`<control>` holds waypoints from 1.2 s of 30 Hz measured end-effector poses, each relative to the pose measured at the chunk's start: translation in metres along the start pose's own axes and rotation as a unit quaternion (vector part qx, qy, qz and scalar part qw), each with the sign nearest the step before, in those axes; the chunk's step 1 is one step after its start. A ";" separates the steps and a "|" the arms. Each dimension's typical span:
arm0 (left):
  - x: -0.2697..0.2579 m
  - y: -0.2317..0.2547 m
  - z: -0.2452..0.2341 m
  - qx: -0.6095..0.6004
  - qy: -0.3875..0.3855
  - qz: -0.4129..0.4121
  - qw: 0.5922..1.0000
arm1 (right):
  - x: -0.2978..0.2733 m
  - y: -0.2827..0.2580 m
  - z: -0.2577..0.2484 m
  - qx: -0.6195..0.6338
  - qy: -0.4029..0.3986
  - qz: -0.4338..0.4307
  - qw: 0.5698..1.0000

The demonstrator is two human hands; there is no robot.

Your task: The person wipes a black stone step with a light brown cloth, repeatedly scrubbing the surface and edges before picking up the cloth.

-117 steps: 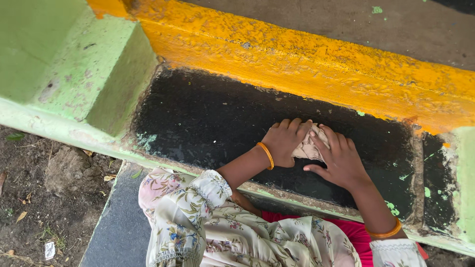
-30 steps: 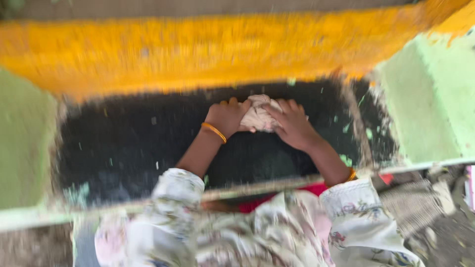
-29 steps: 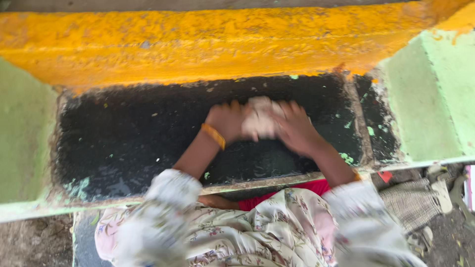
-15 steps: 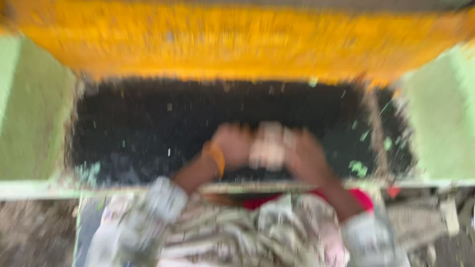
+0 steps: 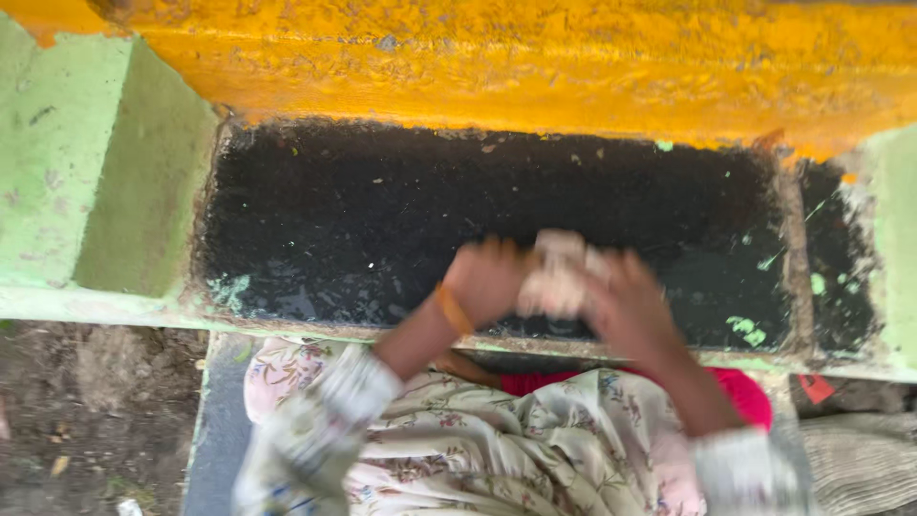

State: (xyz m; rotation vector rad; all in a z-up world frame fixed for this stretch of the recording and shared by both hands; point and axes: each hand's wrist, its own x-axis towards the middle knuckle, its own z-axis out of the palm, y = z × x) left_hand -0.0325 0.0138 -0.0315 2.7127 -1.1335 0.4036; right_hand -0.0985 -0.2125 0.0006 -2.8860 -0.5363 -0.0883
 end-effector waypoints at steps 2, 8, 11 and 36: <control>-0.025 0.014 -0.001 -0.033 -0.098 -0.011 0.995 | -0.014 -0.010 0.001 0.037 0.031 -0.055 0.997; 0.005 0.005 0.014 0.040 0.010 -0.035 0.999 | 0.006 0.010 -0.002 0.014 0.031 -0.053 0.998; -0.035 0.028 -0.005 0.003 -0.090 -0.002 0.996 | -0.024 -0.010 0.001 0.033 0.039 -0.082 0.995; -0.043 0.007 -0.005 0.031 0.017 -0.063 0.997 | -0.008 -0.001 0.030 0.080 -0.013 0.039 0.996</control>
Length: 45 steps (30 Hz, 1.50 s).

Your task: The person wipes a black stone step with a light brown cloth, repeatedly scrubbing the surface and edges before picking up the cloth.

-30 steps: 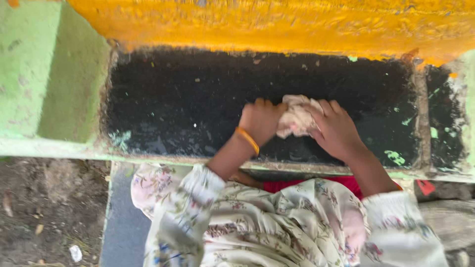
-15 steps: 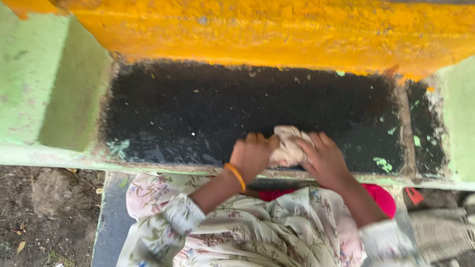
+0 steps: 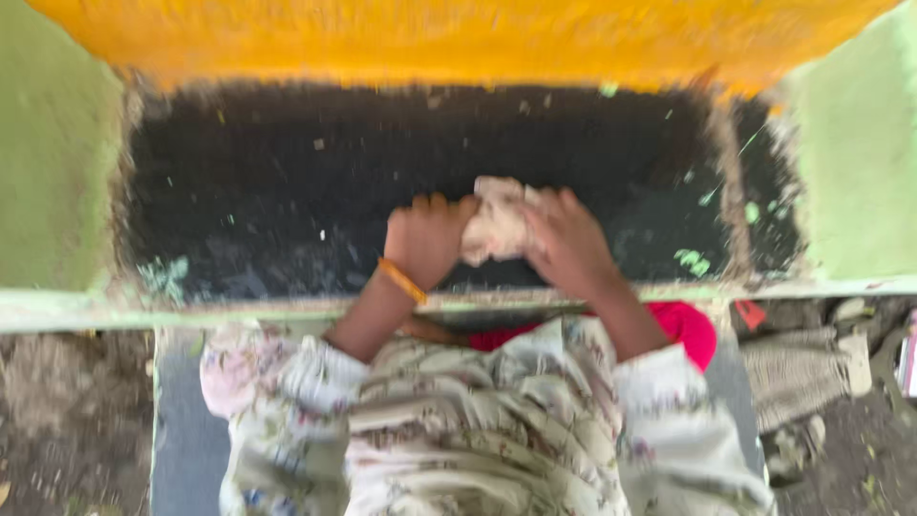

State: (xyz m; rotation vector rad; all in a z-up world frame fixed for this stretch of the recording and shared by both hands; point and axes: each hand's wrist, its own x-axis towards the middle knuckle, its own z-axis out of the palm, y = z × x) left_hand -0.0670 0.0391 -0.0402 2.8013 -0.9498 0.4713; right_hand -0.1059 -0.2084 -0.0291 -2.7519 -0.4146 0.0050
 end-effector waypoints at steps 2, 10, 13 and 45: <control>-0.005 0.007 -0.005 0.020 0.005 0.020 1.000 | -0.018 -0.008 -0.002 -0.073 0.078 -0.108 0.988; -0.027 0.127 0.004 -0.067 -0.106 0.158 0.979 | -0.161 0.012 -0.021 -0.091 -0.008 0.027 0.995; 0.017 0.139 0.013 -0.044 -0.065 0.228 0.970 | -0.166 0.034 -0.038 -0.177 0.062 0.033 0.982; 0.185 0.102 0.064 0.099 -0.131 0.014 0.986 | -0.008 0.118 -0.057 -0.178 0.228 0.150 0.945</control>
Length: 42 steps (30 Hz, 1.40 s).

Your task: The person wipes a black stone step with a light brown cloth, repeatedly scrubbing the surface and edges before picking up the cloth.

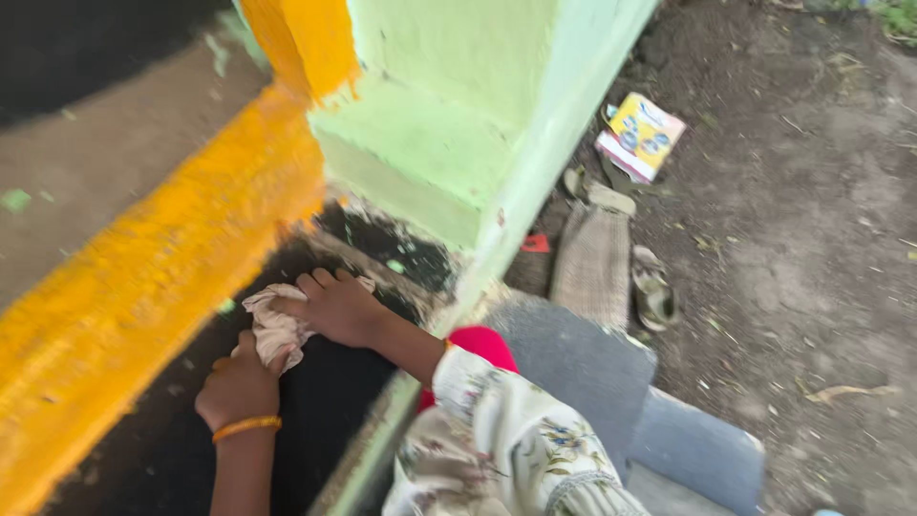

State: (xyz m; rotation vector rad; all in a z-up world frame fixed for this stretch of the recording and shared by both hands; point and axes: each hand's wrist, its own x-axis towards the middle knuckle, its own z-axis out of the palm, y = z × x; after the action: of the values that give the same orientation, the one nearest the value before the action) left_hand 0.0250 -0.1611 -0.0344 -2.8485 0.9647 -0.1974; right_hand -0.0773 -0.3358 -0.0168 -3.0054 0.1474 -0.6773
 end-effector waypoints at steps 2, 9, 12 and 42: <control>-0.045 0.001 0.006 0.099 0.105 0.033 0.989 | -0.037 -0.023 -0.014 0.015 0.028 0.007 0.999; -0.170 0.032 -0.003 0.189 0.053 -0.043 0.980 | -0.115 -0.069 -0.067 0.015 0.024 -0.020 0.999; -0.153 0.029 -0.006 0.160 0.069 -0.050 0.984 | -0.093 -0.055 -0.051 -0.016 0.036 -0.056 0.998; -0.063 0.003 0.013 -0.033 0.080 0.107 0.990 | -0.073 -0.044 -0.029 0.027 -0.049 0.075 0.996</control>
State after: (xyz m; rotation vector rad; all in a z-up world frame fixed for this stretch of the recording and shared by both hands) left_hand -0.0238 -0.1240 -0.0524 -2.7944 1.3231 -0.3817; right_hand -0.1516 -0.2854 -0.0184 -2.9311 0.3388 -0.5099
